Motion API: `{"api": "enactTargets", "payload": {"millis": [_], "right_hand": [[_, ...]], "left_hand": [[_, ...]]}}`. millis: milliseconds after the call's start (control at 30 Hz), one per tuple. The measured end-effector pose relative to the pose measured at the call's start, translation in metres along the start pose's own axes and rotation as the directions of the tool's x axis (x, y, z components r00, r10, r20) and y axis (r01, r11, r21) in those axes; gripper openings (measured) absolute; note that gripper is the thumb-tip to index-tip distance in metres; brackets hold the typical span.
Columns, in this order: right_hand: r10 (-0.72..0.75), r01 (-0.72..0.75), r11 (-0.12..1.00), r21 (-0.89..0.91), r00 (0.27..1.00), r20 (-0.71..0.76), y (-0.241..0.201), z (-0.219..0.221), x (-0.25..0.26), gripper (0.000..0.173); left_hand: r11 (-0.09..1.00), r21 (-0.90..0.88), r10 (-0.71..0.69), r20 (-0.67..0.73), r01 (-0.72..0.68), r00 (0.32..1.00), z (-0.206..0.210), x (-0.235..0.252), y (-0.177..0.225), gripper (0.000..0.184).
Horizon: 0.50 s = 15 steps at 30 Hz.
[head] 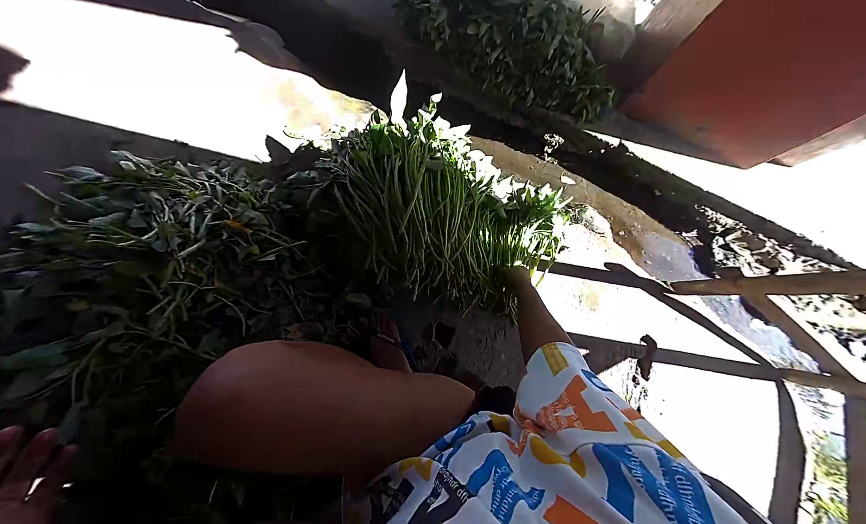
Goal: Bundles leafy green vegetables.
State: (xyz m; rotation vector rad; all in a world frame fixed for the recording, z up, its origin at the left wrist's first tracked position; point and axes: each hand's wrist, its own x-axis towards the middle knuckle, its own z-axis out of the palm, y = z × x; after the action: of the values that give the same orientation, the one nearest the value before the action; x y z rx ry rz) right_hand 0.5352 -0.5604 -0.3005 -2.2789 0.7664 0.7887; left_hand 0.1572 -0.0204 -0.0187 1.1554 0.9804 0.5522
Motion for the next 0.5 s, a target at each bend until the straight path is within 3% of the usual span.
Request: {"api": "enactTargets", "payload": {"millis": [67,100,167,233,300,367,433,500], "right_hand": [[-0.042,0.034,0.998,-0.046,0.98,-0.194,-0.011,-0.008,-0.029,0.084],[-0.13,0.11,0.991,-0.077,0.931,-0.34,-0.016,-0.007,-0.039,0.088],[-0.377,0.356,0.922,-0.15,0.745,-0.55,-0.042,-0.009,-0.061,0.083],[-0.589,0.643,0.745,-0.178,0.507,-0.63,-0.099,-0.017,-0.093,0.076],[-0.713,0.866,0.486,-0.118,0.314,-0.627,-0.17,-0.016,-0.145,0.074],[-0.808,0.982,0.184,-0.047,0.123,-0.576,-0.24,-0.003,-0.209,0.074],[-0.894,0.996,-0.081,-0.031,-0.086,-0.441,-0.303,0.024,-0.283,0.068],[-0.949,0.965,-0.263,-0.002,-0.259,-0.181,-0.351,0.066,-0.353,0.055]], "left_hand": [[0.996,-0.089,0.025,0.025,-0.022,0.999,-0.011,0.002,0.007,0.049],[0.985,-0.16,0.066,0.01,-0.064,0.998,-0.021,0.002,0.01,0.052],[0.937,-0.298,0.156,-0.103,-0.18,0.982,-0.03,-0.006,0.024,0.055],[0.881,-0.395,0.163,-0.261,-0.26,0.951,-0.026,-0.013,0.044,0.053],[0.822,-0.472,0.16,-0.346,-0.319,0.924,-0.029,-0.017,0.055,0.049],[0.773,-0.525,0.152,-0.39,-0.355,0.908,-0.036,-0.017,0.056,0.046],[0.742,-0.573,0.122,-0.396,-0.349,0.91,-0.051,-0.013,0.044,0.043],[0.737,-0.596,0.053,-0.42,-0.32,0.906,-0.065,-0.01,0.031,0.039]]}}
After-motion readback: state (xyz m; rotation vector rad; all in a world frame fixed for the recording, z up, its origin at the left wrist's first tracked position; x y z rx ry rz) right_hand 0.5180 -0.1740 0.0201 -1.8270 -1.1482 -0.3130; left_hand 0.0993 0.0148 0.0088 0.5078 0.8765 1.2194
